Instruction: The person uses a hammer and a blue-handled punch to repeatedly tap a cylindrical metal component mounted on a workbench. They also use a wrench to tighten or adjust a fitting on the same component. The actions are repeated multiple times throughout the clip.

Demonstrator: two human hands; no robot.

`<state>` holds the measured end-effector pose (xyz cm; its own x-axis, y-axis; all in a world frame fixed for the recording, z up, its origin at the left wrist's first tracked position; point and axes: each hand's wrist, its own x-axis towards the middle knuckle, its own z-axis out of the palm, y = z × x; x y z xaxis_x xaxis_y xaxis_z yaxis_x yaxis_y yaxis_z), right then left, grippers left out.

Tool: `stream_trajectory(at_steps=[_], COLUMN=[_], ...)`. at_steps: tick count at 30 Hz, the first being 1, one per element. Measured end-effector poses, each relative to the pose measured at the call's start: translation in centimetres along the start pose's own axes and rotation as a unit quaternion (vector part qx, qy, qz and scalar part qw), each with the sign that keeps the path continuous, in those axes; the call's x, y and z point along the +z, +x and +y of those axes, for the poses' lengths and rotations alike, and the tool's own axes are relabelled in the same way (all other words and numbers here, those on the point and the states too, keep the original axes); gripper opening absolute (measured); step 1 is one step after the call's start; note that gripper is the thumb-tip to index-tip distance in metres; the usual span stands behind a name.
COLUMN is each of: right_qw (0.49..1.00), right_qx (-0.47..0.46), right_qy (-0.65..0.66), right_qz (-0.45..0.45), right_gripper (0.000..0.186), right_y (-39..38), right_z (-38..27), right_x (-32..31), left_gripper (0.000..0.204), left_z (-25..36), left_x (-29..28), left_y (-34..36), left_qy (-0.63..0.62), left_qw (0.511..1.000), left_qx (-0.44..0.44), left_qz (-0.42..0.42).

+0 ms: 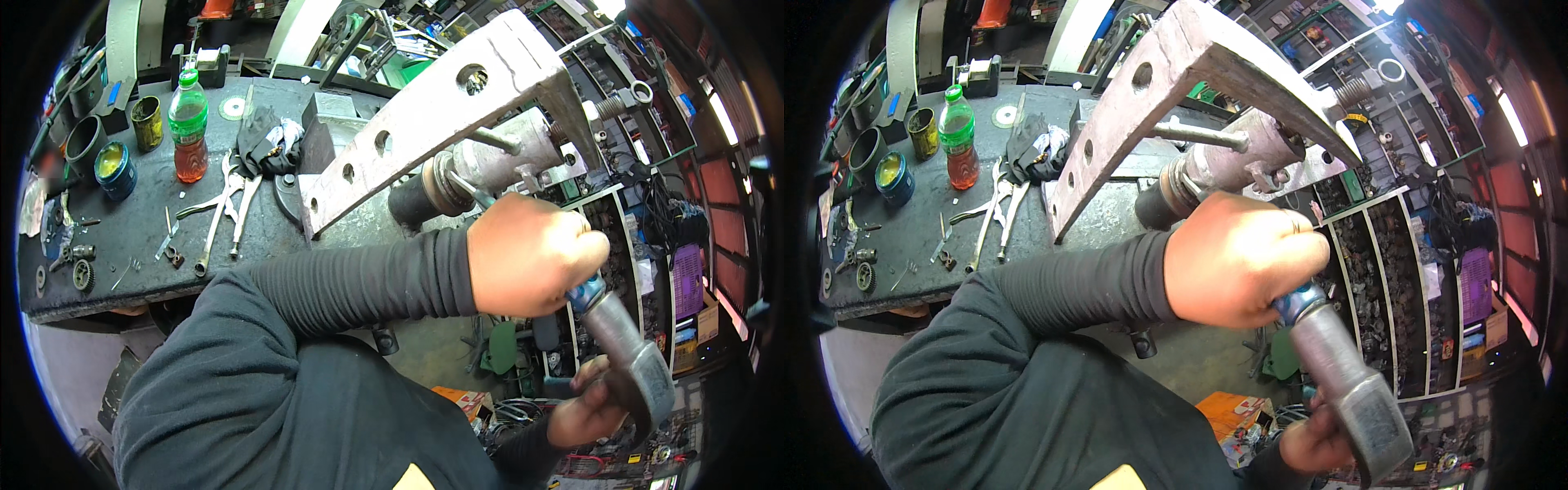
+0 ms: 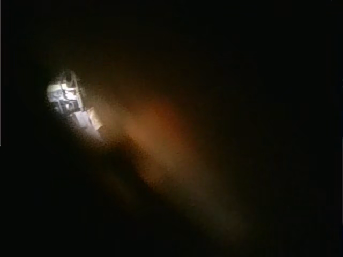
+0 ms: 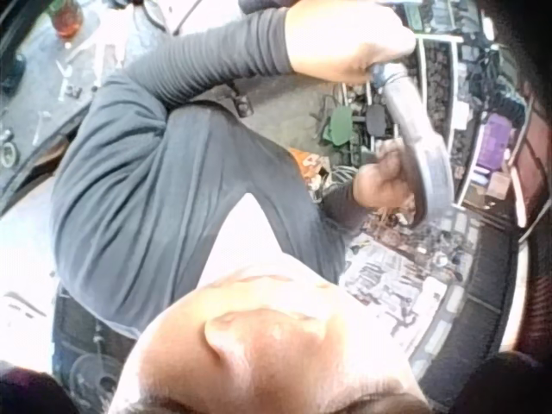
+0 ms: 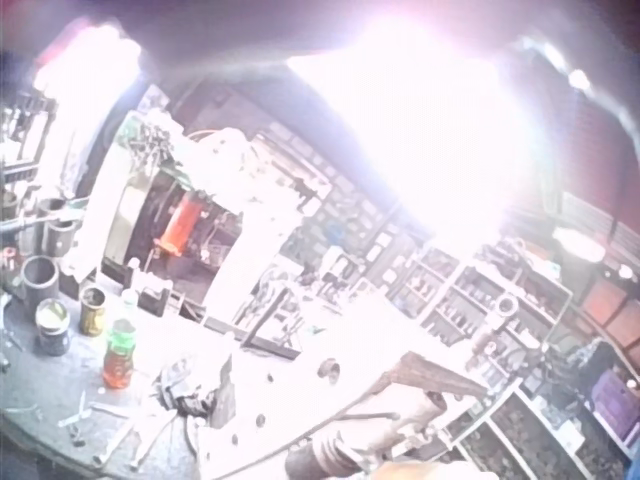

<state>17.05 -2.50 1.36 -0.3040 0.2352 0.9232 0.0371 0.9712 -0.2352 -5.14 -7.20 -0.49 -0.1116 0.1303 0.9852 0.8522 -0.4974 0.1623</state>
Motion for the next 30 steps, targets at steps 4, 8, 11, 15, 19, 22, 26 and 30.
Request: stream_trajectory(at_steps=[4,8,11,15,19,22,26,30], right_qw=[0.998,0.993,0.999,0.992,0.999,0.994,0.998,0.999], right_qx=[-0.015,-0.038,0.005,0.028,-0.027,-0.008,-0.031,-0.046], right_qy=[0.039,0.099,0.039,0.115,0.038,0.099,0.027,-0.010], right_qz=[-0.038,-0.046,-0.026,-0.037,-0.028,-0.036,0.040,-0.025], right_gripper=[0.050,0.055,0.055,0.048,0.049,0.053,0.045,0.039], right_y=[2.0,1.3,1.9,1.9,1.5,2.6,0.7,1.5], right_z=[-0.2,0.8,-0.3,2.0,0.9,-0.3,2.1,1.4], right_x=[-3.2,-3.5,-0.5,-5.9,-1.1,-3.9,-3.5,-3.2], left_gripper=[0.031,0.031,0.031,0.032,0.030,0.029,0.029,0.029], left_z=[-0.2,0.0,-0.4,0.0,-0.5,-0.4,-0.3,-0.7], left_x=[-0.1,0.0,-0.4,-0.2,-0.8,-0.3,-0.6,-1.1], left_y=[0.3,0.1,-0.1,0.4,0.1,0.1,0.2,0.5], left_qy=[-0.024,-0.012,0.007,-0.023,-0.014,-0.022,-0.015,-0.035], left_qw=[1.000,1.000,1.000,1.000,1.000,1.000,1.000,0.999], left_qx=[-0.001,-0.008,-0.004,0.001,0.005,0.006,0.005,0.003], left_qz=[0.008,0.000,0.004,0.001,0.004,-0.002,-0.003,0.012])
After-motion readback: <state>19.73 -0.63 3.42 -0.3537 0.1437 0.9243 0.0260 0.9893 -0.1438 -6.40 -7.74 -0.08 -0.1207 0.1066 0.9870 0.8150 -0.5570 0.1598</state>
